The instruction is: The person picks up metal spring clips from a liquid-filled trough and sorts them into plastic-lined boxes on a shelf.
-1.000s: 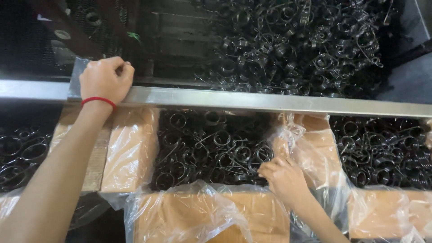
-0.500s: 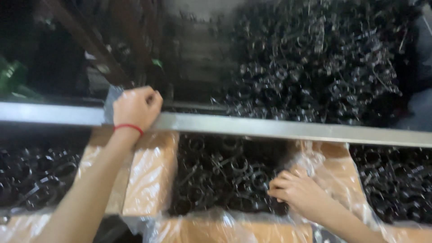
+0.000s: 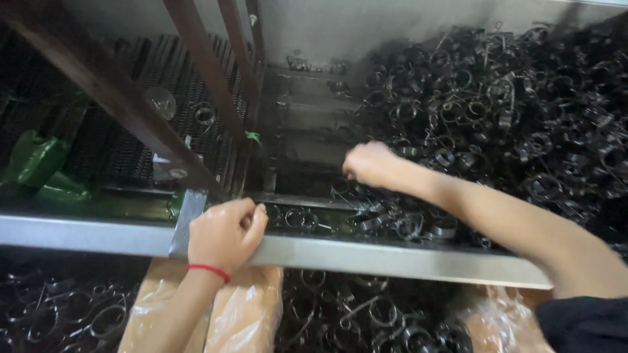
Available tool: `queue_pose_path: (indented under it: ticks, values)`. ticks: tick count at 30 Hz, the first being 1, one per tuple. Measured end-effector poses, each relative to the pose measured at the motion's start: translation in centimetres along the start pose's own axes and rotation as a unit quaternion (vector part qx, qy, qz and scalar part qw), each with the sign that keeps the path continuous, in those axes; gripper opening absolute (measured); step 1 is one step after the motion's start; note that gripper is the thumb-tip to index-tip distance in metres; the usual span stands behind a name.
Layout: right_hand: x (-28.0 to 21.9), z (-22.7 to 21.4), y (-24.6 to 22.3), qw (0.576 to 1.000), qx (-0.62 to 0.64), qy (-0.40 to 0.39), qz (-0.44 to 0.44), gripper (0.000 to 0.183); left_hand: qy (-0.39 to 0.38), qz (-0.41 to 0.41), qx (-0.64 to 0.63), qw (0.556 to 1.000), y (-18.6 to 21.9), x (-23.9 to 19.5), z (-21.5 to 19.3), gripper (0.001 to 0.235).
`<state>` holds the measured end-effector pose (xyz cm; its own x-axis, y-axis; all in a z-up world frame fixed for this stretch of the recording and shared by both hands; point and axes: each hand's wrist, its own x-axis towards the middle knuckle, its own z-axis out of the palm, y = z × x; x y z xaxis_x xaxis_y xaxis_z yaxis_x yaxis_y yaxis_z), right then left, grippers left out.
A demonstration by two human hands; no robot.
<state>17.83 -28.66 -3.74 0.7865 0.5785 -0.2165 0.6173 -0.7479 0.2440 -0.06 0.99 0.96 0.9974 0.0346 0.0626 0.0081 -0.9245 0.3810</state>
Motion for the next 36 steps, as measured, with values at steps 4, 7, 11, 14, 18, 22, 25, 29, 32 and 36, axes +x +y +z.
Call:
queue_pose_path:
  ticks: [4,7,11,14,18,22,25,29,32,36]
  values:
    - [6.3,10.4,-1.6,0.994,-0.057,-0.026,-0.094,0.034,0.012,0.008,-0.005,1.000,0.1,0.2,0.8,0.044]
    - [8.4,13.3,-3.2,0.998,-0.044,-0.040,-0.020,0.029,0.041,0.019,0.006,0.999,-0.4,0.3,1.6,0.045]
    - [8.4,10.5,-4.1,0.985,0.077,-0.122,0.091,0.013,0.087,0.061,-0.003,0.994,-0.6,0.4,1.8,0.045]
    - [5.5,6.2,-4.9,0.984,0.160,-0.061,0.040,0.017,0.098,0.073,-0.009,0.993,-0.5,0.5,1.8,0.044]
    - [3.0,4.4,-6.0,0.954,0.141,0.127,-0.233,0.024,0.093,0.071,-0.008,0.993,-0.4,0.5,1.7,0.044]
    - [3.7,9.7,-7.4,0.944,0.091,0.087,-0.305,0.021,0.112,0.089,-0.003,0.990,-0.4,0.6,1.8,0.043]
    - [3.4,10.8,-8.3,0.927,0.055,0.104,-0.356,0.021,0.106,0.083,0.002,0.991,-0.5,0.7,1.7,0.043]
    - [3.0,11.3,-8.9,0.944,0.025,0.139,-0.300,0.023,0.102,0.084,-0.004,0.991,-0.5,0.5,1.8,0.044]
    - [3.6,11.6,-9.0,0.936,0.054,0.152,-0.312,0.018,0.106,0.081,-0.002,0.991,-0.4,0.5,1.8,0.043]
    - [5.3,11.0,-9.8,0.919,0.089,0.178,-0.341,0.017,0.102,0.075,0.009,0.992,-0.6,0.5,2.0,0.044]
